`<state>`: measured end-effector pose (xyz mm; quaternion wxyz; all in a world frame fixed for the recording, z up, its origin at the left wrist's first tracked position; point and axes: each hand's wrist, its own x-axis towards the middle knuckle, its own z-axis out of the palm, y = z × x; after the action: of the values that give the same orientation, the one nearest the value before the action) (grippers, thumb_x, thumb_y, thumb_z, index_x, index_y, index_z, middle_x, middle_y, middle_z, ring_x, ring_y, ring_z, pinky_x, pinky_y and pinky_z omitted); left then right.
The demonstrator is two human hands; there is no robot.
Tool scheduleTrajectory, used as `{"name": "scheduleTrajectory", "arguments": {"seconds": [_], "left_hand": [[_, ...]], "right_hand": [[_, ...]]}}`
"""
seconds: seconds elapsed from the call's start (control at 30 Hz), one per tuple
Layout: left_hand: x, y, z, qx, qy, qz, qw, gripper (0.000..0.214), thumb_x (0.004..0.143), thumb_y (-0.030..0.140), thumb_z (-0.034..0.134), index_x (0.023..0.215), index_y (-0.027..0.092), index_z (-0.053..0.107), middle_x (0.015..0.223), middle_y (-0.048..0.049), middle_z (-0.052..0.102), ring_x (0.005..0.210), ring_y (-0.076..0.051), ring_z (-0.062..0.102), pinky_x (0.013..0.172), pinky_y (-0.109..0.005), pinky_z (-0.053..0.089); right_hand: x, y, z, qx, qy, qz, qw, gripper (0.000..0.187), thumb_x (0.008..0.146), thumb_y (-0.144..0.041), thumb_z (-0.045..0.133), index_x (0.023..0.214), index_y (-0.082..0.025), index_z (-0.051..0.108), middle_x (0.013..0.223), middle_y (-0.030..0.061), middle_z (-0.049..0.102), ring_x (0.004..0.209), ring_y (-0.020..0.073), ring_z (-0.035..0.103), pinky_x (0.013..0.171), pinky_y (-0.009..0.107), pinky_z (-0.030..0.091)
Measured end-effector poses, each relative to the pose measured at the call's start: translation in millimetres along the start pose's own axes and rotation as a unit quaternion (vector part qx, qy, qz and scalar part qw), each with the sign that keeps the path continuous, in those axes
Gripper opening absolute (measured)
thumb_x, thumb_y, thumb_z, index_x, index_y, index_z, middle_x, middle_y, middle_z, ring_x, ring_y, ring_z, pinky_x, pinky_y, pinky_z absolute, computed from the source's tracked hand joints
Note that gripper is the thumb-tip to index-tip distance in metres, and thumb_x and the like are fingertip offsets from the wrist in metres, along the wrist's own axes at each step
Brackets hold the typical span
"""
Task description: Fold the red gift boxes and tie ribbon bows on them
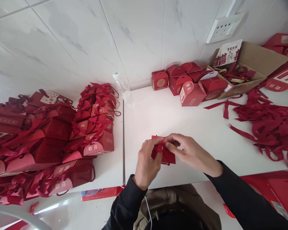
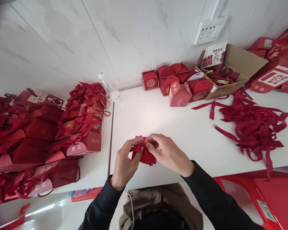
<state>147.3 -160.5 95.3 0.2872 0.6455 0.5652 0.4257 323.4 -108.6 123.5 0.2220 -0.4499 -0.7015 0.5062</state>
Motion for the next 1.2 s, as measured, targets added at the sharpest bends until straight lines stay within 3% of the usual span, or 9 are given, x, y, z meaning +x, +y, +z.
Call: {"name": "scheduleTrajectory", "arguments": {"seconds": [0.2, 0.33, 0.47, 0.57, 0.83, 1.2], "left_hand": [[1, -6, 4.9, 0.135, 0.053, 0.108, 0.984, 0.036, 0.088, 0.000, 0.053, 0.115, 0.021, 0.064, 0.098, -0.0033, 0.073, 0.087, -0.018, 0.063, 0.080, -0.032, 0.052], [-2, -13, 12.7, 0.134, 0.126, 0.162, 0.969, 0.027, 0.091, 0.000, 0.051, 0.107, 0.021, 0.060, 0.093, -0.0037, 0.072, 0.085, -0.017, 0.064, 0.076, -0.029, 0.053], [-2, -18, 17.5, 0.118, 0.164, 0.224, 0.953, 0.026, 0.092, -0.001, 0.050, 0.100, 0.022, 0.058, 0.098, -0.0051, 0.073, 0.088, -0.017, 0.065, 0.076, -0.031, 0.055], [-1, -21, 18.7, 0.114, 0.174, 0.251, 0.946, 0.023, 0.093, 0.001, 0.053, 0.096, 0.023, 0.059, 0.100, -0.0056, 0.074, 0.092, -0.018, 0.065, 0.079, -0.033, 0.056], [-5, -25, 16.2, 0.150, 0.198, 0.258, 0.934, 0.019, 0.092, 0.004, 0.060, 0.095, 0.022, 0.065, 0.113, -0.0090, 0.072, 0.106, -0.021, 0.064, 0.087, -0.038, 0.056], [-48, -24, 8.7, 0.252, 0.239, 0.209, 0.914, 0.022, 0.086, 0.007, 0.073, 0.095, 0.026, 0.072, 0.116, -0.0085, 0.065, 0.109, -0.025, 0.059, 0.088, -0.042, 0.055]], "right_hand": [[0, -1, 2, 0.009, -0.014, 0.011, 1.000, 0.023, 0.100, -0.040, 0.049, 0.091, -0.022, 0.062, 0.087, 0.0013, 0.066, 0.071, 0.0167, 0.056, 0.056, 0.028, 0.040], [1, 1, 2, 0.006, -0.021, 0.021, 1.000, 0.040, 0.103, -0.050, 0.045, 0.078, -0.022, 0.058, 0.073, -0.0009, 0.058, 0.064, 0.0160, 0.051, 0.057, 0.029, 0.038], [5, 1, -2, 0.050, -0.043, 0.010, 0.998, 0.035, 0.104, -0.050, 0.045, 0.099, -0.022, 0.066, 0.092, 0.0025, 0.068, 0.084, 0.0199, 0.062, 0.073, 0.032, 0.047], [6, -2, -4, 0.071, -0.079, 0.009, 0.994, 0.033, 0.102, -0.048, 0.048, 0.102, -0.021, 0.067, 0.091, 0.0022, 0.067, 0.081, 0.0185, 0.059, 0.070, 0.031, 0.046], [6, -4, -6, 0.102, -0.058, 0.012, 0.993, 0.028, 0.098, -0.046, 0.055, 0.092, -0.020, 0.064, 0.084, 0.0006, 0.063, 0.075, 0.0163, 0.055, 0.067, 0.031, 0.044], [7, 8, -2, -0.073, 0.058, -0.012, 0.996, 0.025, 0.100, -0.042, 0.047, 0.087, -0.024, 0.059, 0.098, 0.0038, 0.068, 0.083, 0.0203, 0.059, 0.070, 0.035, 0.047]]}}
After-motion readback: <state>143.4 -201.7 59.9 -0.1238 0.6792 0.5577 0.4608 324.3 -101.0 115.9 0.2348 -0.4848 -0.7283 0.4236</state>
